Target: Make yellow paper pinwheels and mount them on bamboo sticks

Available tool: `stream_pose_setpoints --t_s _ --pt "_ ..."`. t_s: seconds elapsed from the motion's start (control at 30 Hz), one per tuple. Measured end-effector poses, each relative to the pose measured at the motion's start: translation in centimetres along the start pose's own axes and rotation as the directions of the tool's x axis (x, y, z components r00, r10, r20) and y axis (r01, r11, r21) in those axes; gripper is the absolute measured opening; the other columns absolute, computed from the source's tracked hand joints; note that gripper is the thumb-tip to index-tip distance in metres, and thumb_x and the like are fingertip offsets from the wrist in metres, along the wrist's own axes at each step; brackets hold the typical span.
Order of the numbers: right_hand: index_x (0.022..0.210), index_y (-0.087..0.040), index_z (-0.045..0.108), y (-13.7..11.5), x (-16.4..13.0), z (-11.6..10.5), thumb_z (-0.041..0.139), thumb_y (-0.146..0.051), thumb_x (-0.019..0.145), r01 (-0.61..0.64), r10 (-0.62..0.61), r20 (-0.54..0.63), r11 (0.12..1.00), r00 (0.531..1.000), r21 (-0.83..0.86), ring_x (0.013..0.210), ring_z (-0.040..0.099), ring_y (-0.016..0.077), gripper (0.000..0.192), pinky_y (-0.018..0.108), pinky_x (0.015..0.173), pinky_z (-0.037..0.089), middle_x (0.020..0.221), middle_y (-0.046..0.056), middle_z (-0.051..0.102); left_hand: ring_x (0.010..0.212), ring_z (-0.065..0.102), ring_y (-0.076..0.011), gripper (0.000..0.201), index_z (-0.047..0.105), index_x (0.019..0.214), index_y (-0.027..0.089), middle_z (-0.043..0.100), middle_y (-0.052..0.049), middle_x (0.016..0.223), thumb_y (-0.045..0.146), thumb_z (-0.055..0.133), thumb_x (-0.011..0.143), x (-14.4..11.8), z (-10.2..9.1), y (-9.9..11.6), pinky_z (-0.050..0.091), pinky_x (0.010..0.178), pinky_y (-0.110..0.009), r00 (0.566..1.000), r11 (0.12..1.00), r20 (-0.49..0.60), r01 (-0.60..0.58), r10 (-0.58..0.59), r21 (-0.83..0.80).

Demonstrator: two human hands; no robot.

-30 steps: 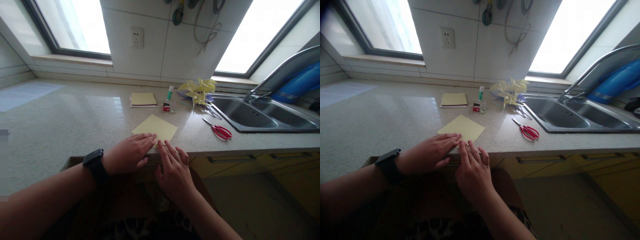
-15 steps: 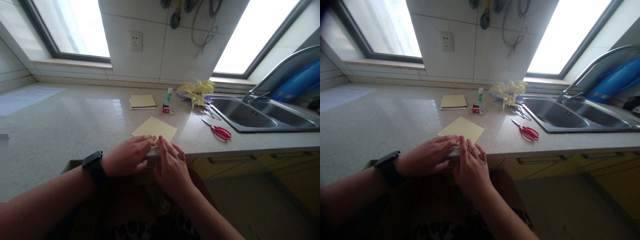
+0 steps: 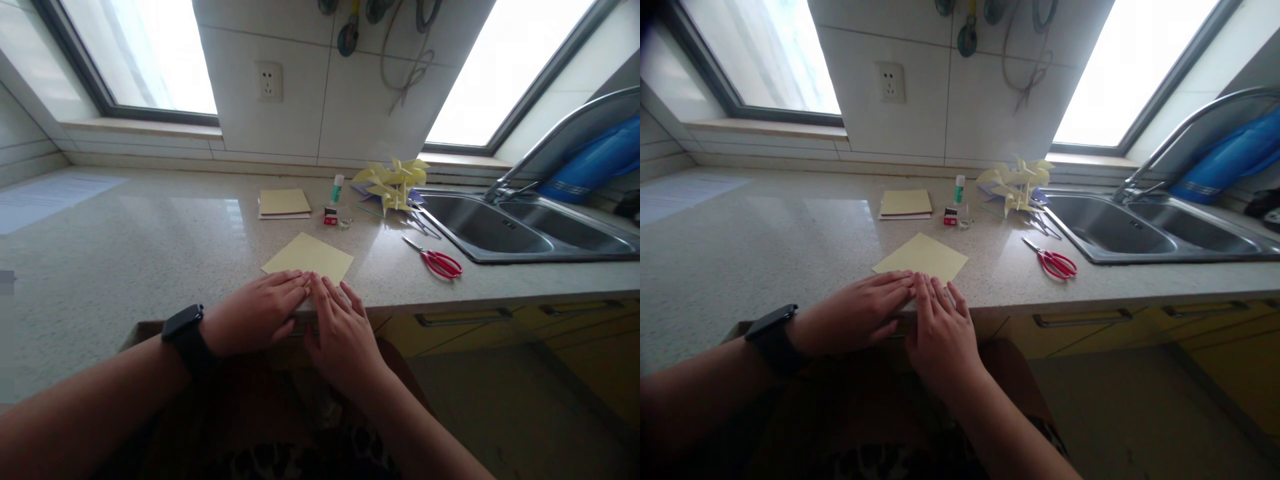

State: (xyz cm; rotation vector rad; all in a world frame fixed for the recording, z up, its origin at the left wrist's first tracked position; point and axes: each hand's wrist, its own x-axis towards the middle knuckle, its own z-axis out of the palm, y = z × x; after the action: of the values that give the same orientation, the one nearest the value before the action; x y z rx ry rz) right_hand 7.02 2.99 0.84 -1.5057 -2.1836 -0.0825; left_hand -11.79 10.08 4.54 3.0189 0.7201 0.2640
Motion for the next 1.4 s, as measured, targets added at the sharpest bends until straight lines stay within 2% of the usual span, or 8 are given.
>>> stream_pose_setpoints --t_s 0.17,0.33,0.67,0.9,1.13,1.33,1.4 --pt "0.148 -0.009 0.041 0.0 -0.7 -0.1 0.051 -0.017 0.088 0.045 -0.044 -0.107 0.999 0.993 0.007 0.147 0.037 0.0224 0.062 0.043 0.124 0.023 0.155 0.011 0.048 0.145 0.041 -0.0285 0.064 0.043 0.147 0.007 0.047 -0.019 0.154 0.021 0.062 0.088 0.0 -0.2 -0.1 0.032 0.124 -0.042 1.000 1.000 -0.014 -0.012 0.011 -0.020" --pt "0.137 -0.009 0.056 0.4 -0.9 -0.3 0.053 -0.019 0.089 0.062 -0.064 -0.125 0.998 0.990 -0.014 0.135 0.048 0.0267 0.049 0.044 0.120 0.029 0.142 0.013 0.060 0.145 0.041 -0.0299 0.065 0.042 0.149 0.006 0.045 -0.020 0.155 0.023 0.061 0.089 -0.2 0.3 -0.6 0.033 0.123 -0.043 1.000 1.000 -0.013 -0.010 0.010 0.005" --pt "0.133 -0.011 0.057 0.5 -0.1 -0.5 0.059 -0.018 0.086 -0.017 0.014 -0.063 0.998 0.998 -0.052 0.119 0.049 0.0300 0.047 0.046 0.112 0.035 0.126 0.012 0.062 0.145 0.040 -0.0290 0.067 0.041 0.149 0.008 0.046 -0.019 0.155 0.023 0.062 0.088 -0.2 0.1 -0.4 0.033 0.122 -0.042 1.000 0.999 -0.010 0.014 -0.015 -0.036" --pt "0.121 -0.014 0.061 0.3 -0.1 -0.8 0.058 -0.019 0.088 -0.027 0.022 -0.070 0.997 0.997 -0.077 0.112 0.051 0.0294 0.033 0.046 0.106 0.037 0.118 0.011 0.063 0.146 0.039 -0.0306 0.061 0.044 0.146 0.007 0.042 -0.021 0.157 0.025 0.060 0.090 -0.2 -0.1 -0.3 0.033 0.122 -0.045 0.999 0.999 0.030 0.031 -0.030 -0.028" --pt "0.114 -0.017 0.061 0.2 -0.7 -1.6 0.059 -0.018 0.087 -0.033 0.026 -0.082 0.997 0.996 -0.076 0.111 0.052 0.0288 0.027 0.045 0.104 0.037 0.117 0.009 0.064 0.147 0.038 -0.0290 0.057 0.047 0.142 0.010 0.043 -0.019 0.157 0.024 0.062 0.088 -0.3 0.0 -0.4 0.033 0.122 -0.043 1.000 0.999 0.004 0.024 -0.024 -0.049" --pt "0.125 -0.016 0.058 0.3 -1.0 -1.3 0.058 -0.020 0.089 -0.038 0.033 -0.081 0.997 0.996 -0.063 0.112 0.053 0.0292 0.037 0.046 0.103 0.036 0.120 0.010 0.064 0.147 0.038 -0.0296 0.058 0.046 0.142 0.009 0.043 -0.019 0.157 0.024 0.062 0.088 -0.3 -0.1 -0.4 0.033 0.122 -0.044 1.000 0.999 0.012 0.024 -0.024 -0.042" --pt "0.122 -0.016 0.060 0.4 -1.1 -1.2 0.057 -0.020 0.090 -0.037 0.032 -0.097 0.998 0.995 -0.057 0.111 0.054 0.0289 0.033 0.046 0.102 0.036 0.117 0.010 0.065 0.146 0.039 -0.0298 0.057 0.047 0.142 0.009 0.043 -0.019 0.157 0.024 0.062 0.088 -0.3 -0.1 -0.4 0.033 0.122 -0.044 1.000 0.999 0.013 0.024 -0.024 -0.029"
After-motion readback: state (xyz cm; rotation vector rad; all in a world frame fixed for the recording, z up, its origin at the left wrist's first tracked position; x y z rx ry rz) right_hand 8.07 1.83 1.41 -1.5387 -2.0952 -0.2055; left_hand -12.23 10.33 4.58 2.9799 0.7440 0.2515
